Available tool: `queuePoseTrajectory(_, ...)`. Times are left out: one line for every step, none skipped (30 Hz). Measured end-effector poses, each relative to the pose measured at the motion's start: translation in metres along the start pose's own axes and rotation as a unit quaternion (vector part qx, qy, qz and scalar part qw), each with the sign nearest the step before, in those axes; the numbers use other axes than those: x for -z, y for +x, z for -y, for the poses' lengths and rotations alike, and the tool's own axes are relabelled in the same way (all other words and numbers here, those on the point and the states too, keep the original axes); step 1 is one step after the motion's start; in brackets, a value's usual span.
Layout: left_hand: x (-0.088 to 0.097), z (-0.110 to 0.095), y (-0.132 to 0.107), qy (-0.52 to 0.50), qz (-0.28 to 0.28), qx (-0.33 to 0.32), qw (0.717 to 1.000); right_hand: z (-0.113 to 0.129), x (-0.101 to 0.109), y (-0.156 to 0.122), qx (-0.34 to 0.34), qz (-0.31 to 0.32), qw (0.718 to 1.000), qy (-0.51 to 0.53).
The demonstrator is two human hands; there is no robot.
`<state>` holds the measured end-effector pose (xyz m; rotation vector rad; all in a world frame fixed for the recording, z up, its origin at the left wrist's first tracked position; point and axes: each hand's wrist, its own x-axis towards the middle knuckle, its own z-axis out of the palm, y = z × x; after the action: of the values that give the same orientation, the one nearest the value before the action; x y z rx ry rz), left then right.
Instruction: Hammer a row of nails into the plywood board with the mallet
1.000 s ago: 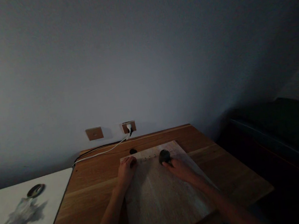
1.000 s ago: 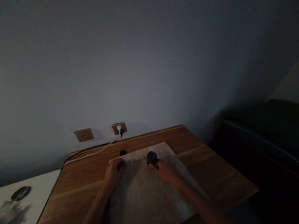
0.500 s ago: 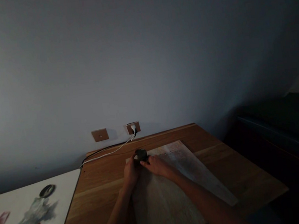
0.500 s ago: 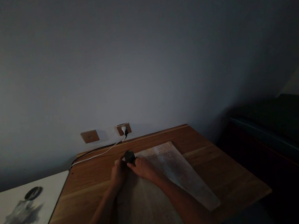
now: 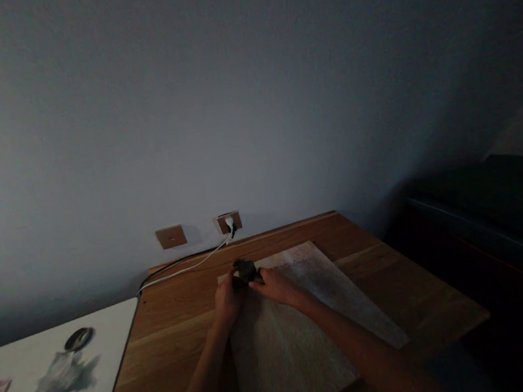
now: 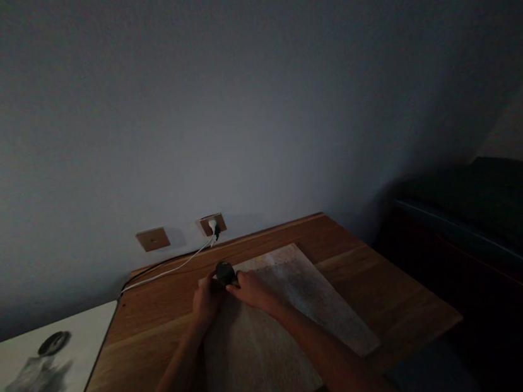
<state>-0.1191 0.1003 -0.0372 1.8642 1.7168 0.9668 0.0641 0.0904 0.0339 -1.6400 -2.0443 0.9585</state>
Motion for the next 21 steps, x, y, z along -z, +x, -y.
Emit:
queuePoseTrajectory(0.001, -0.002, 0.0, -0.004, 0.002, 0.002, 1.0, -0.006, 0.001, -0.004, -0.01, -0.002, 0.999, 0.036)
queuePoseTrajectory(0.001, -0.003, -0.001, -0.007, 0.003, 0.002, 1.0, -0.014, 0.001, -0.011, -0.02, -0.006, 0.997, 0.076)
queuePoseTrajectory(0.002, -0.004, -0.001, -0.011, 0.002, 0.003, 1.0, -0.022, 0.003, -0.019, -0.032, -0.012, 0.992, 0.118)
queuePoseTrajectory(0.002, -0.005, -0.001, -0.013, 0.002, 0.004, 1.0, -0.032, 0.004, -0.028, -0.043, -0.026, 0.986, 0.161)
queuePoseTrajectory(0.002, -0.005, -0.001, -0.015, 0.001, 0.005, 1.0, -0.041, 0.006, -0.038, -0.051, -0.045, 0.977, 0.202)
queuePoseTrajectory(0.002, -0.005, -0.001, -0.016, 0.0, 0.004, 1.0, -0.051, 0.008, -0.048, -0.059, -0.068, 0.967, 0.239)
queuePoseTrajectory(0.002, -0.004, -0.002, -0.018, 0.0, 0.002, 1.0, -0.061, 0.009, -0.058, -0.069, -0.087, 0.956, 0.271)
queuePoseTrajectory(0.002, -0.004, -0.002, -0.021, -0.002, -0.001, 1.0, -0.07, 0.011, -0.067, -0.08, -0.103, 0.945, 0.3)
queuePoseTrajectory(0.001, -0.003, -0.002, -0.025, -0.006, -0.006, 1.0, -0.078, 0.011, -0.074, -0.089, -0.114, 0.933, 0.33)
queuePoseTrajectory(0.001, -0.002, -0.001, -0.028, -0.012, -0.011, 0.999, -0.085, 0.01, -0.079, -0.099, -0.12, 0.923, 0.351)
queuePoseTrajectory(0.0, -0.002, -0.001, -0.03, -0.019, -0.013, 0.999, -0.09, 0.008, -0.083, -0.107, -0.122, 0.917, 0.366)
queuePoseTrajectory(0.0, -0.002, 0.0, -0.03, -0.024, -0.016, 0.999, -0.094, 0.005, -0.086, -0.114, -0.12, 0.912, 0.375)
queuePoseTrajectory(0.0, -0.002, 0.001, -0.026, -0.028, -0.019, 0.999, -0.096, 0.002, -0.087, -0.119, -0.116, 0.91, 0.379)
queuePoseTrajectory(0.0, -0.002, 0.001, -0.02, -0.032, -0.023, 0.999, -0.097, -0.002, -0.088, -0.123, -0.116, 0.909, 0.382)
queuePoseTrajectory(0.0, -0.002, 0.001, -0.01, -0.038, -0.03, 0.999, -0.098, -0.005, -0.088, -0.127, -0.117, 0.91, 0.377)
queuePoseTrajectory(0.001, -0.001, 0.0, 0.0, -0.045, -0.04, 0.998, -0.097, -0.008, -0.088, -0.127, -0.12, 0.914, 0.365)
queuePoseTrajectory(0.003, 0.0, -0.002, 0.011, -0.053, -0.056, 0.997, -0.097, -0.009, -0.089, -0.125, -0.123, 0.921, 0.348)
queuePoseTrajectory(0.005, 0.002, -0.006, 0.022, -0.061, -0.075, 0.995, -0.097, -0.01, -0.09, -0.121, -0.126, 0.928, 0.33)
queuePoseTrajectory(0.007, 0.005, -0.012, 0.034, -0.071, -0.094, 0.992, -0.098, -0.01, -0.092, -0.116, -0.127, 0.934, 0.312)
queuePoseTrajectory(0.008, 0.008, -0.021, 0.045, -0.079, -0.11, 0.99, -0.099, -0.008, -0.094, -0.107, -0.129, 0.941, 0.295)
queuePoseTrajectory(0.01, 0.01, -0.031, 0.054, -0.087, -0.12, 0.988, -0.101, -0.007, -0.096, -0.097, -0.133, 0.946, 0.279)
